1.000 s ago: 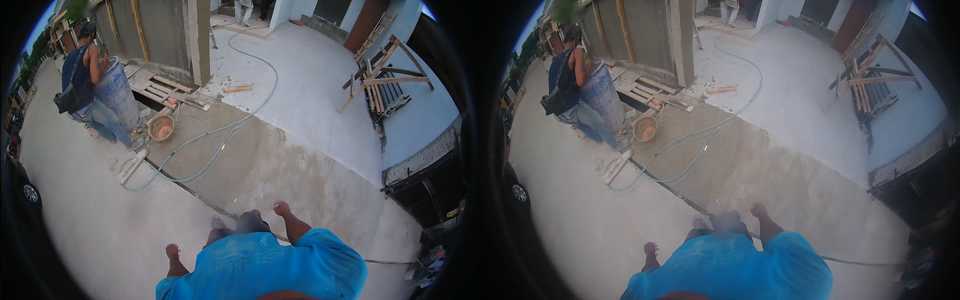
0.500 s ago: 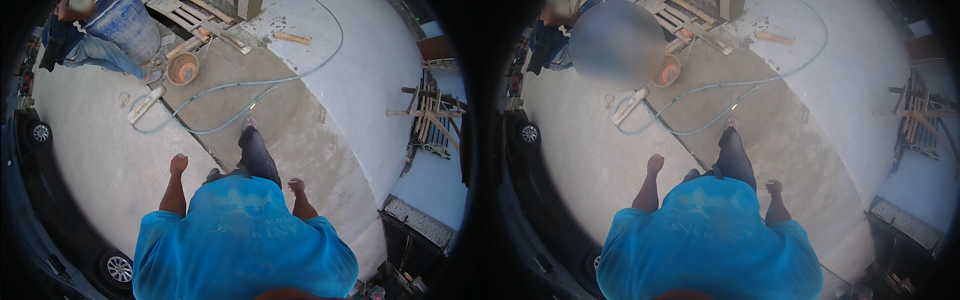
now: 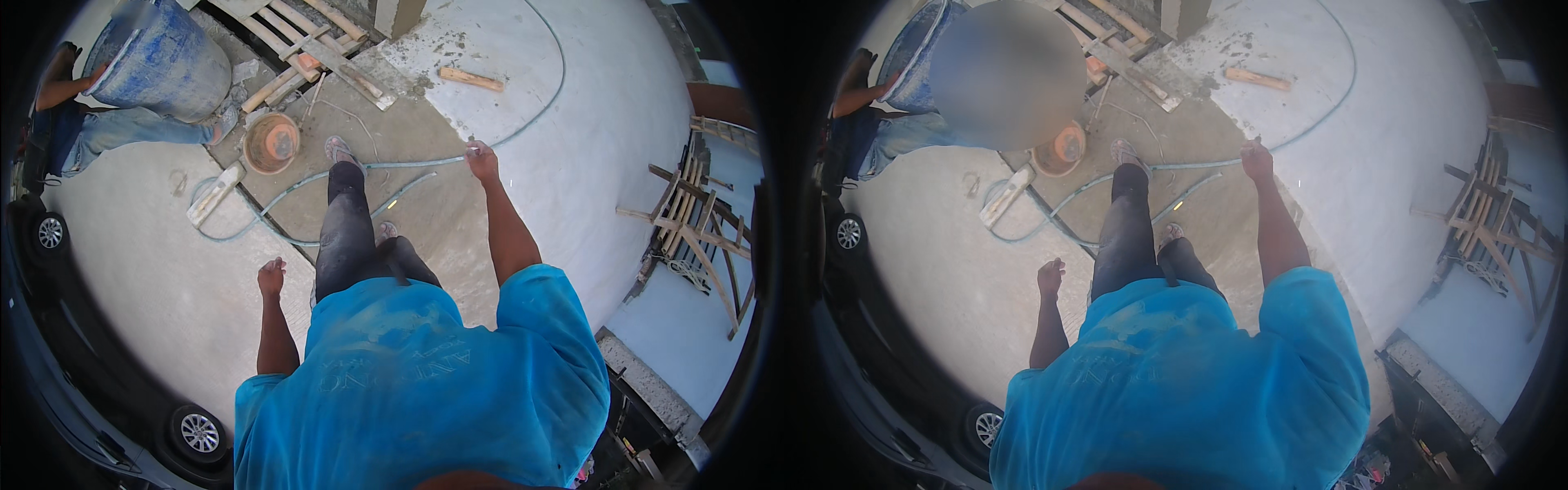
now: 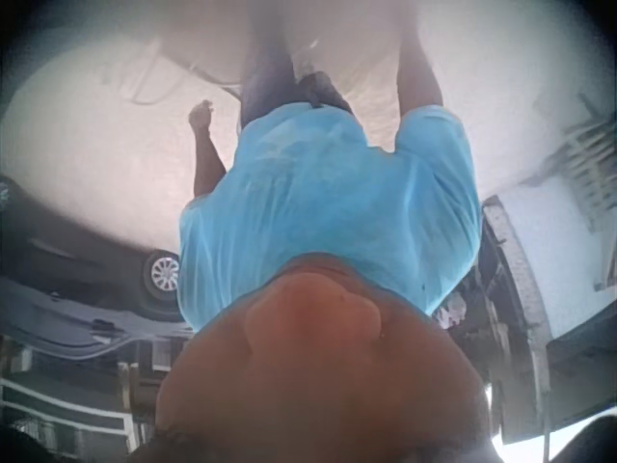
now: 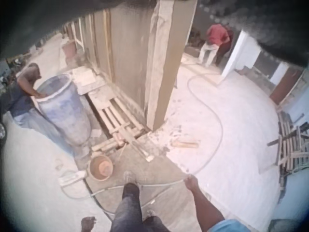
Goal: The person scoops wet cement from a bucket with a trowel and applies it to a curved concrete surface, smoothing it in place. The person then walks to a nearby area, picks up a wooden plank, and places it on the ground before walking back toward the work area.
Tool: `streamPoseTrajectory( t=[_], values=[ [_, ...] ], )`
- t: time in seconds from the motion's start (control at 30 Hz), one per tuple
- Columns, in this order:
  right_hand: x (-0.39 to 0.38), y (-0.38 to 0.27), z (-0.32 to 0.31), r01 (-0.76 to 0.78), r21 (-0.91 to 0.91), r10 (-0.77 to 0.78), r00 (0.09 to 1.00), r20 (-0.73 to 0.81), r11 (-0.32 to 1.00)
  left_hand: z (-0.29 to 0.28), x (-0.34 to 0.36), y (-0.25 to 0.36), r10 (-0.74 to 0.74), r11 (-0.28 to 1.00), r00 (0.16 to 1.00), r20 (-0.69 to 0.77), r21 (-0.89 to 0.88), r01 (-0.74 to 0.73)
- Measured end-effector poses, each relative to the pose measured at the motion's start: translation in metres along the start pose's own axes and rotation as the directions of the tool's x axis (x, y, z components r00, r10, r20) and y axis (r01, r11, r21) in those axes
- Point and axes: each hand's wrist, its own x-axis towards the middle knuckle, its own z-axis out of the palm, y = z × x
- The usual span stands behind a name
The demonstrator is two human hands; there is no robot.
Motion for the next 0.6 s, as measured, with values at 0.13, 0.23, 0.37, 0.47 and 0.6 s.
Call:
streamPoseTrajectory(
  t=[0.13, 0.23, 0.37, 0.47, 0.6],
  values=[
    [0.010, -0.040, 0.023, 0.068, -0.127, -0.038, 0.973, 0.226, 0.990, 0.032, 0.090, -0.005, -0.223, 0.975, 0.973, 0.064, 0.005, 0.223],
    [-0.005, -0.024, 0.013, -0.055, -0.333, 0.152, 0.950, 0.273, 0.941, 0.048, 0.139, 0.045, -0.282, 0.954, 0.956, 0.077, 0.129, 0.271],
    [0.014, 0.034, -0.002, -0.269, -0.422, 0.403, 0.873, 0.273, 0.866, 0.052, 0.206, 0.185, 0.000, 0.998, 0.993, 0.117, 0.062, -0.008],
    [0.047, 0.041, -0.022, -0.341, -0.362, 0.443, 0.861, 0.250, 0.868, 0.065, 0.221, 0.258, 0.088, 0.993, 0.991, 0.103, -0.086, -0.079],
    [0.129, 0.007, -0.030, -0.496, -0.090, 0.502, 0.827, 0.254, 0.864, 0.107, 0.242, 0.332, 0.161, 0.982, 0.979, 0.126, 0.077, -0.171]
  ],
)
